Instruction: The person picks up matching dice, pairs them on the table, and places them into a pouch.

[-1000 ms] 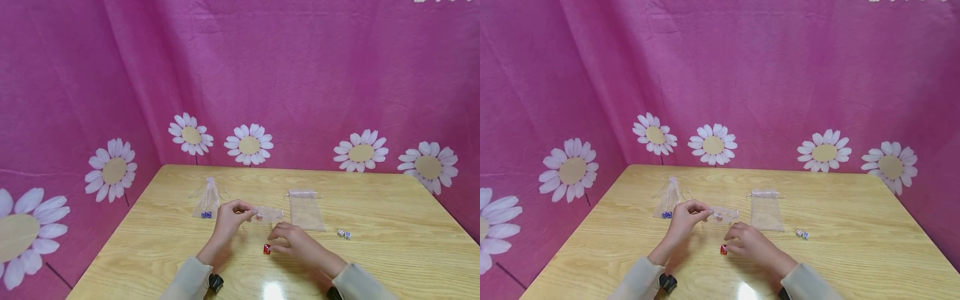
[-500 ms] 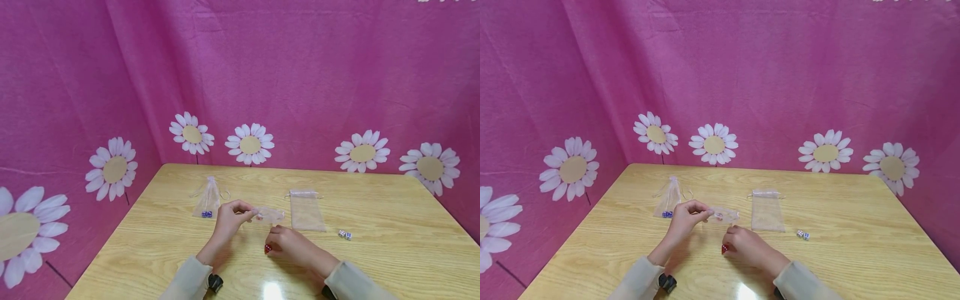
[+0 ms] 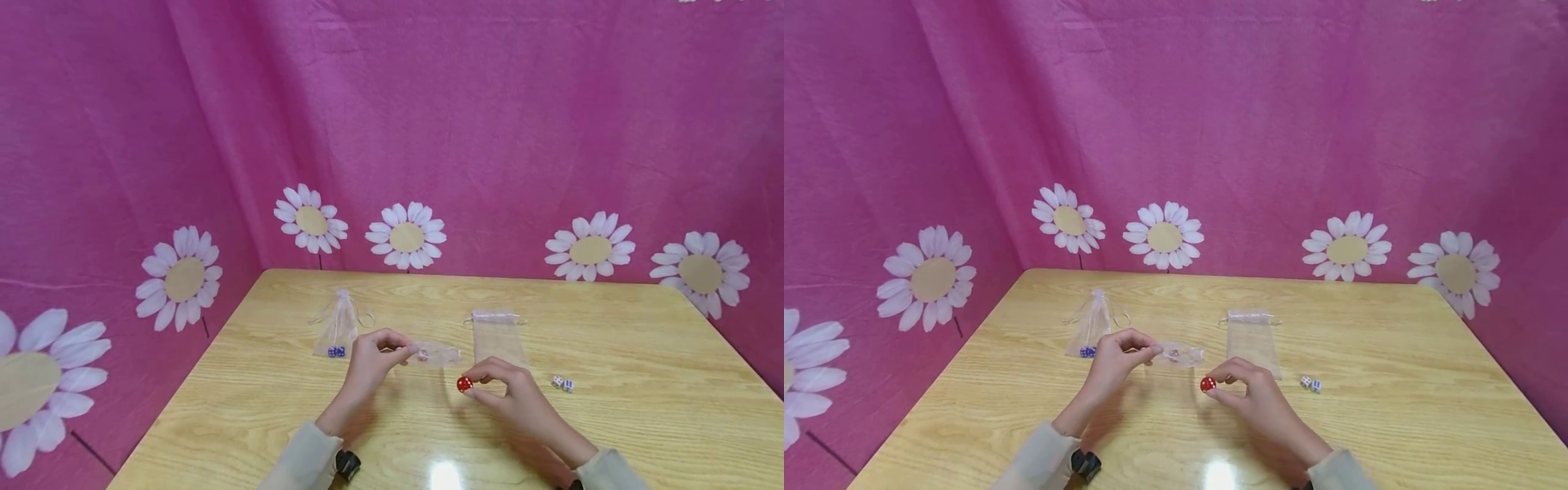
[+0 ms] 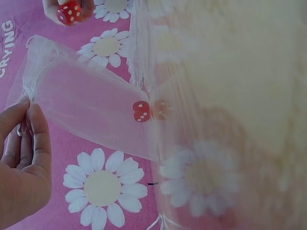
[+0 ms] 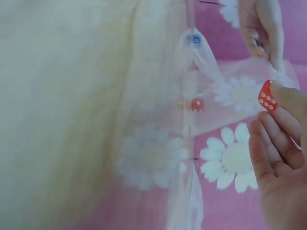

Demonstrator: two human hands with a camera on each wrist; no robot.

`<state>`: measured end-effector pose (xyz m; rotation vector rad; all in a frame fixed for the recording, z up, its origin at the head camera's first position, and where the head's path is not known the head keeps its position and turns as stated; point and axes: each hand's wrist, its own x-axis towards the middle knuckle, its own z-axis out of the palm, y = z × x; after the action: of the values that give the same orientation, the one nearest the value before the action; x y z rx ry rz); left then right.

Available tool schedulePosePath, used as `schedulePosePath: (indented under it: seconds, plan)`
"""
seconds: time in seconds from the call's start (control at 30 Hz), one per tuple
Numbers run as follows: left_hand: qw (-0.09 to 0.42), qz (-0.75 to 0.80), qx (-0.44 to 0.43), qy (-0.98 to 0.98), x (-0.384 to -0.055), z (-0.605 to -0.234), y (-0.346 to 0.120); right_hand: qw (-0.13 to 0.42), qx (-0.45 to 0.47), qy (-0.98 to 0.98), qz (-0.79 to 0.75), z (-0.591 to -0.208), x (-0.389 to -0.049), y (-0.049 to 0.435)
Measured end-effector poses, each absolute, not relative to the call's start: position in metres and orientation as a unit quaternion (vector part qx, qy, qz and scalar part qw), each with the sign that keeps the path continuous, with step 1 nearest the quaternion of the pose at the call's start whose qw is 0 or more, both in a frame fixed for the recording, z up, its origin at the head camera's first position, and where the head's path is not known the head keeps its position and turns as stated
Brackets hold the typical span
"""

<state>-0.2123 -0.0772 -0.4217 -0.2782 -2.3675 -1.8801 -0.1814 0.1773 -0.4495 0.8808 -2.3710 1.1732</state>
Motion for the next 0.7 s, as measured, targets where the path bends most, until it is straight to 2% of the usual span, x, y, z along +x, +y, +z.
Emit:
schedulePosePath:
  seconds: [0.33, 0.53, 0.7]
  plan:
    - [0.037, -0.606, -0.100, -0.788, -0.209, -0.419, -0.074, 0.223, 0.260, -0.829, 0.442, -0.440, -0.171, 0.192]
    - [0.038, -0.604, -0.115, -0.787, -0.207, -0.419, -0.071, 0.278, 0.305, -0.802, 0.432, -0.429, -0.169, 0.184]
    - [0.039, -0.601, -0.122, -0.789, -0.206, -0.420, -0.069, 0.292, 0.340, -0.789, 0.421, -0.425, -0.172, 0.177]
